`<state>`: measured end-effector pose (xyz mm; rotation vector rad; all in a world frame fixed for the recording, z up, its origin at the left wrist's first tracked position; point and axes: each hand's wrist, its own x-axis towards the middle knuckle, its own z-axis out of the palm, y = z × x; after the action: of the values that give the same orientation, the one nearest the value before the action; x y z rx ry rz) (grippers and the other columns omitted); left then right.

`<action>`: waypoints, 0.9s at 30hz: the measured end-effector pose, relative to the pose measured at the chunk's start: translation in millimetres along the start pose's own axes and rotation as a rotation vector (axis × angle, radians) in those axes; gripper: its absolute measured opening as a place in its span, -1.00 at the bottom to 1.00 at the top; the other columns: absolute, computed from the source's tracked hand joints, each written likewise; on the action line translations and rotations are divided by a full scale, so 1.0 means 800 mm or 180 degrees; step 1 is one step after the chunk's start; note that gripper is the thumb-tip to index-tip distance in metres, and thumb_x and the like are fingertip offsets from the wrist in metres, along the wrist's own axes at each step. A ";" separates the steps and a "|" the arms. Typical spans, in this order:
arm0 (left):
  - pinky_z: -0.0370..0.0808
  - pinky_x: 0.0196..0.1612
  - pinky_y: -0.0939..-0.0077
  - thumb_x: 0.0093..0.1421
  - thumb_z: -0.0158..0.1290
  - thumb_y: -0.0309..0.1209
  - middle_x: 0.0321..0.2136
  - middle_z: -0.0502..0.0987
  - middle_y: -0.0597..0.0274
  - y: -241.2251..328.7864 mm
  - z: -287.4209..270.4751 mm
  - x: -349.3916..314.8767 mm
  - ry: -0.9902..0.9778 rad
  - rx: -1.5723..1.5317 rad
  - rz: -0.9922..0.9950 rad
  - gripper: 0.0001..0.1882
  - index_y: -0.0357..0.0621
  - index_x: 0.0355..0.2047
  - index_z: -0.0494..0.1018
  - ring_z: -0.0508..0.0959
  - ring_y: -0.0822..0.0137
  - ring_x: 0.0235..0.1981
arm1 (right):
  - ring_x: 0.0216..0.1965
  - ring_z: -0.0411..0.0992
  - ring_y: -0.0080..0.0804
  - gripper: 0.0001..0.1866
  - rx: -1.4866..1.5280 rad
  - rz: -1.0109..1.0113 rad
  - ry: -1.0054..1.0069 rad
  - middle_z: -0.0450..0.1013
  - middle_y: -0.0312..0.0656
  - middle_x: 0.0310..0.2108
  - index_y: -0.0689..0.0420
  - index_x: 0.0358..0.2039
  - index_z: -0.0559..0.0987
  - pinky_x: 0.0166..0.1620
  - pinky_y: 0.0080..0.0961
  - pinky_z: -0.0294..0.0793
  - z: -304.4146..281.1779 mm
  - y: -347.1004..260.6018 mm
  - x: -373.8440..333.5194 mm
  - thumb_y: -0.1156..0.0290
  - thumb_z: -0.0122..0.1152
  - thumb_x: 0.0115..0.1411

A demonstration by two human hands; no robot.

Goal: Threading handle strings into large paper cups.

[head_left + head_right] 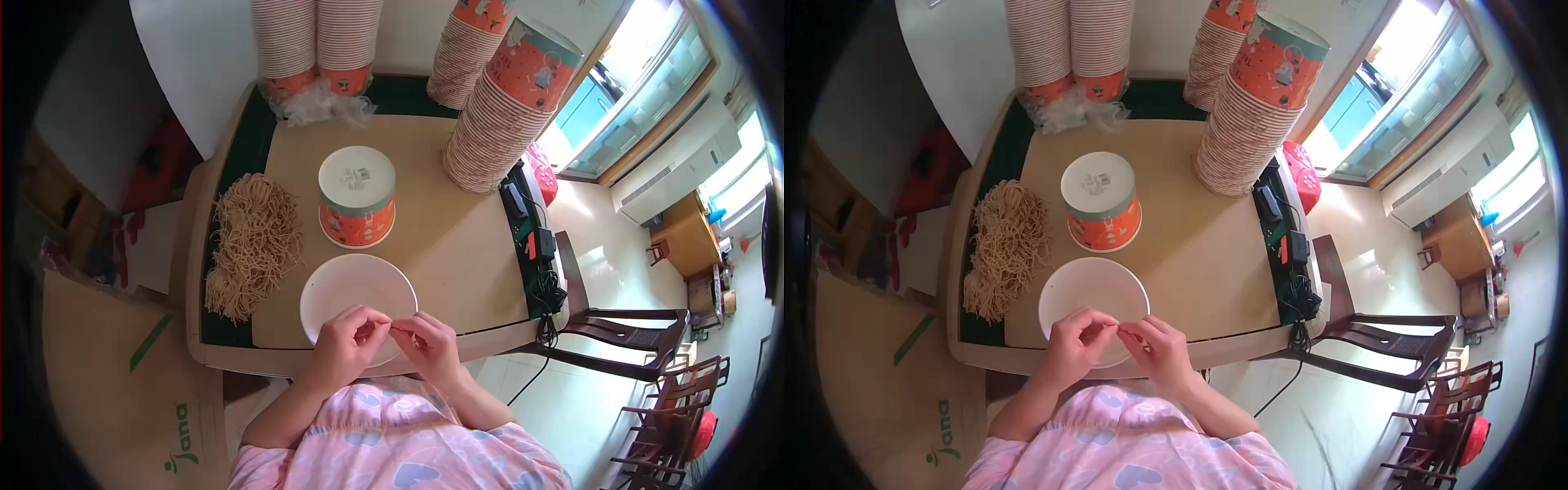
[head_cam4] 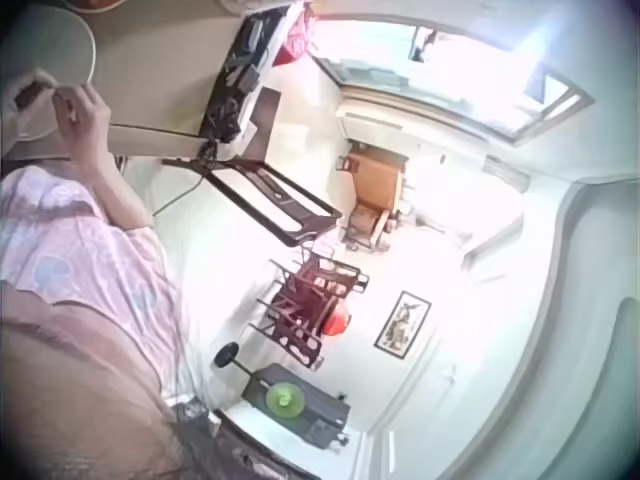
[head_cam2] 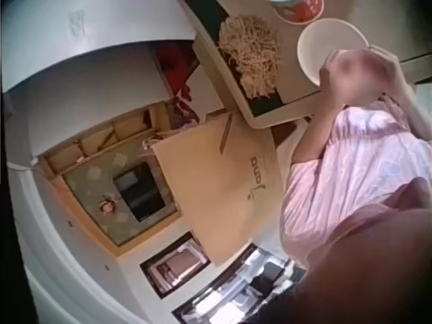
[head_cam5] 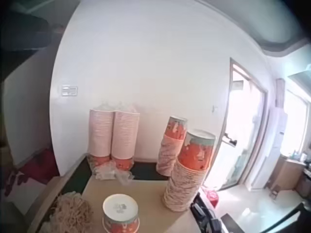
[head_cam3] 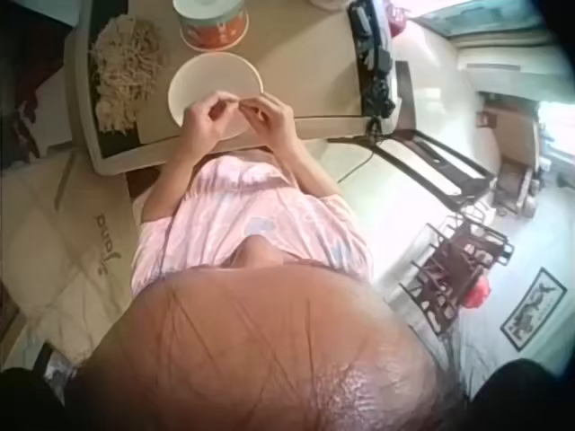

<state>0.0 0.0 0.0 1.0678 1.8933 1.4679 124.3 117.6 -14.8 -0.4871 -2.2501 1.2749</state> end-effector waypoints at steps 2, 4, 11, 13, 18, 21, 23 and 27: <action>0.46 -0.38 0.67 0.17 0.09 -0.57 -0.41 0.53 0.23 -0.001 0.002 0.001 0.0001 -0.0043 0.0006 -0.93 -0.29 -0.32 0.49 0.53 0.55 -0.42 | -0.58 0.41 -0.41 -0.88 -0.0023 -0.0037 0.0022 0.44 -0.20 -0.53 0.17 -0.32 0.60 -0.52 -0.53 0.40 0.000 0.001 0.000 0.54 0.28 0.08; 0.45 -0.39 0.68 0.17 0.09 -0.57 -0.43 0.53 0.25 -0.001 0.002 0.000 0.0024 -0.0047 -0.0017 -0.93 -0.29 -0.32 0.49 0.52 0.57 -0.42 | -0.58 0.41 -0.41 -0.88 -0.0036 -0.0088 0.0028 0.44 -0.20 -0.54 0.18 -0.33 0.60 -0.52 -0.53 0.40 0.002 0.001 -0.001 0.55 0.29 0.07; 0.42 -0.42 0.70 0.16 0.12 -0.55 -0.53 0.50 0.35 -0.002 0.002 -0.002 0.0139 -0.0109 -0.0183 -0.94 -0.26 -0.34 0.49 0.48 0.62 -0.48 | -0.57 0.42 -0.39 -0.87 -0.0097 -0.0146 0.0111 0.45 -0.19 -0.54 0.19 -0.34 0.60 -0.52 -0.51 0.41 0.003 0.003 -0.001 0.56 0.30 0.05; 0.41 -0.46 0.63 0.15 0.12 -0.52 -0.53 0.50 0.27 0.002 0.002 0.000 0.0087 0.0050 -0.0087 -0.92 -0.25 -0.35 0.48 0.48 0.53 -0.53 | -0.57 0.42 -0.39 -0.87 -0.0095 -0.0156 0.0116 0.45 -0.19 -0.53 0.19 -0.34 0.60 -0.52 -0.52 0.42 0.002 0.003 -0.001 0.56 0.30 0.05; 0.42 -0.49 0.54 0.13 0.13 -0.49 -0.53 0.50 0.19 -0.004 0.005 0.001 0.0204 0.0208 0.0172 -0.91 -0.24 -0.37 0.47 0.49 0.42 -0.57 | -0.57 0.43 -0.40 -0.87 -0.0089 -0.0212 0.0146 0.46 -0.19 -0.52 0.19 -0.35 0.59 -0.52 -0.53 0.42 0.004 0.003 0.000 0.56 0.31 0.04; 0.38 -0.46 0.68 0.14 0.14 -0.55 -0.54 0.49 0.31 -0.003 0.006 0.002 0.0235 0.0178 0.0127 -0.94 -0.26 -0.38 0.47 0.45 0.60 -0.53 | -0.58 0.43 -0.40 -0.88 0.0007 -0.0056 0.0217 0.46 -0.18 -0.52 0.20 -0.37 0.58 -0.53 -0.55 0.42 0.005 0.003 -0.001 0.56 0.31 0.03; 0.44 -0.47 0.52 0.14 0.13 -0.49 -0.53 0.51 0.18 -0.003 0.007 0.002 0.0258 0.0095 0.0069 -0.91 -0.24 -0.39 0.47 0.51 0.39 -0.56 | -0.59 0.42 -0.41 -0.88 -0.0064 -0.0119 0.0206 0.46 -0.17 -0.53 0.20 -0.38 0.57 -0.53 -0.55 0.41 0.004 0.005 -0.001 0.56 0.32 0.03; 0.44 -0.47 0.51 0.14 0.13 -0.48 -0.53 0.51 0.17 0.001 0.007 0.004 0.0211 0.0082 0.0029 -0.91 -0.24 -0.39 0.46 0.51 0.37 -0.56 | -0.59 0.42 -0.41 -0.89 -0.0101 -0.0165 0.0196 0.46 -0.18 -0.53 0.20 -0.39 0.57 -0.54 -0.55 0.40 0.004 0.006 0.000 0.56 0.32 0.03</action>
<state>2.9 5.8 -0.7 1.0530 1.9604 1.5050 122.8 117.8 -20.6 -0.4700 -2.2205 1.1841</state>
